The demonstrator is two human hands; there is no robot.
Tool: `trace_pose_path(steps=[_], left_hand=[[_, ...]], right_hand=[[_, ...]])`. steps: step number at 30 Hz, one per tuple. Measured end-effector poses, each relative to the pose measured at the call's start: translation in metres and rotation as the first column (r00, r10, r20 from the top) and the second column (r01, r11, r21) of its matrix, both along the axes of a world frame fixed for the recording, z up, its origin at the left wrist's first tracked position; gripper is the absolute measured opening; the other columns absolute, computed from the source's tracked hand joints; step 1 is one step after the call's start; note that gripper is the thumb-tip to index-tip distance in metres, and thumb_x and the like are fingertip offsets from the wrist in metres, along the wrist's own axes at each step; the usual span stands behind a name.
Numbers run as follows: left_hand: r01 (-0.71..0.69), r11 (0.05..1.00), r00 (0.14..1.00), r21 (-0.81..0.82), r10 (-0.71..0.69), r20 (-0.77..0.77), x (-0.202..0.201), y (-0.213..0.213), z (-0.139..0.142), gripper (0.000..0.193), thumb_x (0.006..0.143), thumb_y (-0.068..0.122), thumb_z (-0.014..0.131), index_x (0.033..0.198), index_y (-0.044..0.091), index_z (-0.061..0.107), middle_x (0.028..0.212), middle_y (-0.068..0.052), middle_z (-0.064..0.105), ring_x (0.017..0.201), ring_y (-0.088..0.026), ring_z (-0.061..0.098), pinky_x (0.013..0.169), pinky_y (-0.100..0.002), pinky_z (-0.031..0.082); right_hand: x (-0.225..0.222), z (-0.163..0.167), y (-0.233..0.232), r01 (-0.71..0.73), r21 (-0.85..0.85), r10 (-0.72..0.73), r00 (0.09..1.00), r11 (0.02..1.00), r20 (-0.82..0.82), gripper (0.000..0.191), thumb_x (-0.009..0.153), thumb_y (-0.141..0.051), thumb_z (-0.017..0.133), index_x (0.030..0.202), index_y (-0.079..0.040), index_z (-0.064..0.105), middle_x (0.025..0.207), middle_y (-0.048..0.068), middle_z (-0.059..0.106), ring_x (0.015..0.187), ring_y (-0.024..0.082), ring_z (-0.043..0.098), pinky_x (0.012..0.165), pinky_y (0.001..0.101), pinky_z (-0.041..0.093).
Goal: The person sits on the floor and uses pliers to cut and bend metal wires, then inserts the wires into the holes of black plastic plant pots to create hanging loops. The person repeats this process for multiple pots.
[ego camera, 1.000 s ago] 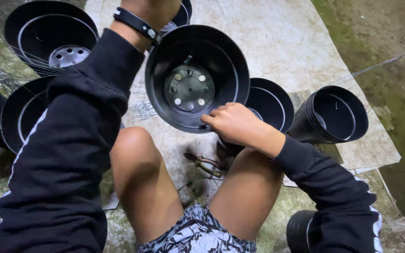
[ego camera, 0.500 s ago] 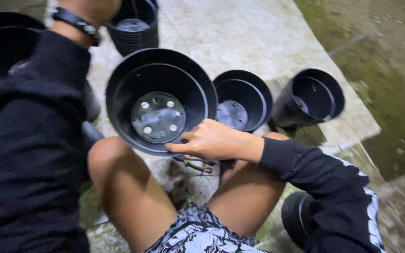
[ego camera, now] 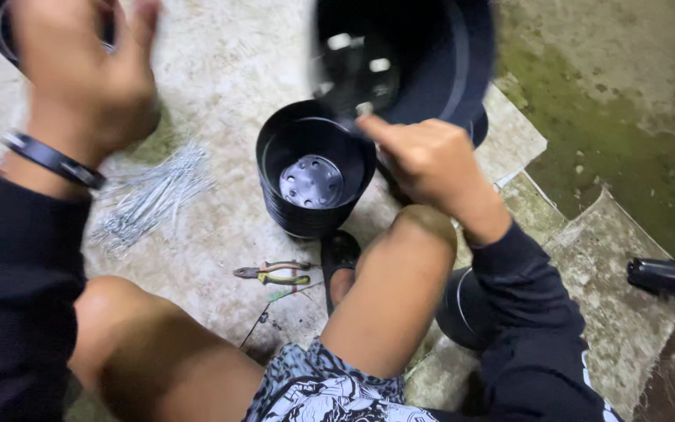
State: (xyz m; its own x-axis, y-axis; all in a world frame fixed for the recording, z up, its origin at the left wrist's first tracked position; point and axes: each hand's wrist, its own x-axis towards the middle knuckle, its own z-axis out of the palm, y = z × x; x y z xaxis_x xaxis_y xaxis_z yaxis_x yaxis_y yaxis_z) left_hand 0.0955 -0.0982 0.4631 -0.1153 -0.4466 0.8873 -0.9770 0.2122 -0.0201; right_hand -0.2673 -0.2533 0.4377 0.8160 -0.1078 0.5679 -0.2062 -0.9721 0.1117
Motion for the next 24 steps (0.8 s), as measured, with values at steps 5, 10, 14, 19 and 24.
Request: trace_pose_path(steps=[5,10,14,19,24], left_hand=[[0.104,0.858,0.969,0.503,0.026,-0.244,-0.035,0.001,-0.1,0.041,0.101,0.029,0.072,0.129,0.001,0.063,0.137,-0.026,0.052,0.123,-0.043,0.054,0.104,-0.05,0.045],[0.201,0.816,0.924,0.542,0.026,-0.382,-0.04,0.002,-0.169,0.037,0.097,0.03,0.072,0.125,0.005,0.066,0.138,-0.023,0.056,0.127,-0.042,0.053,0.105,-0.051,0.046],[0.185,0.802,0.945,0.568,0.013,-0.327,-0.058,-0.015,-0.195,0.038,0.093,0.032,0.073,0.121,0.007,0.068,0.135,-0.02,0.058,0.126,-0.038,0.053,0.104,-0.052,0.043],[0.169,0.801,0.977,0.574,-0.057,-0.207,-0.092,-0.017,-0.206,0.042,0.089,0.033,0.073,0.123,0.008,0.066,0.136,-0.019,0.058,0.13,-0.036,0.051,0.105,-0.05,0.037],[0.116,0.807,0.993,0.579,-0.092,-0.07,-0.097,-0.013,-0.213,0.043,0.09,0.034,0.072,0.124,0.009,0.066,0.137,-0.017,0.058,0.136,-0.035,0.048,0.109,-0.054,0.034]], right_hand=[[-0.068,-0.022,-0.026,0.371,-0.033,-0.371,0.928,0.928,-0.017,0.054,0.086,-0.008,0.076,0.139,-0.008,0.067,0.077,0.014,0.066,0.07,0.032,0.065,0.067,0.0423,0.052],[-0.104,-0.092,-0.078,0.467,0.0,-0.467,0.884,0.884,0.0,0.044,0.093,-0.011,0.075,0.136,-0.009,0.066,0.08,0.015,0.067,0.072,0.035,0.066,0.066,0.045,0.052],[-0.102,-0.151,-0.137,0.456,0.072,-0.455,0.89,0.887,-0.027,0.04,0.093,-0.016,0.073,0.132,-0.008,0.065,0.078,0.015,0.068,0.068,0.037,0.066,0.064,0.047,0.052],[-0.098,-0.203,-0.179,0.39,0.076,-0.386,0.92,0.918,-0.064,0.027,0.094,-0.026,0.07,0.117,-0.012,0.07,0.075,0.017,0.067,0.068,0.039,0.065,0.064,0.0487,0.052],[-0.093,-0.222,-0.198,0.414,0.143,-0.4,0.909,0.899,-0.119,0.026,0.107,-0.031,0.061,0.093,-0.011,0.066,0.075,0.015,0.067,0.069,0.039,0.065,0.062,0.0503,0.05]])
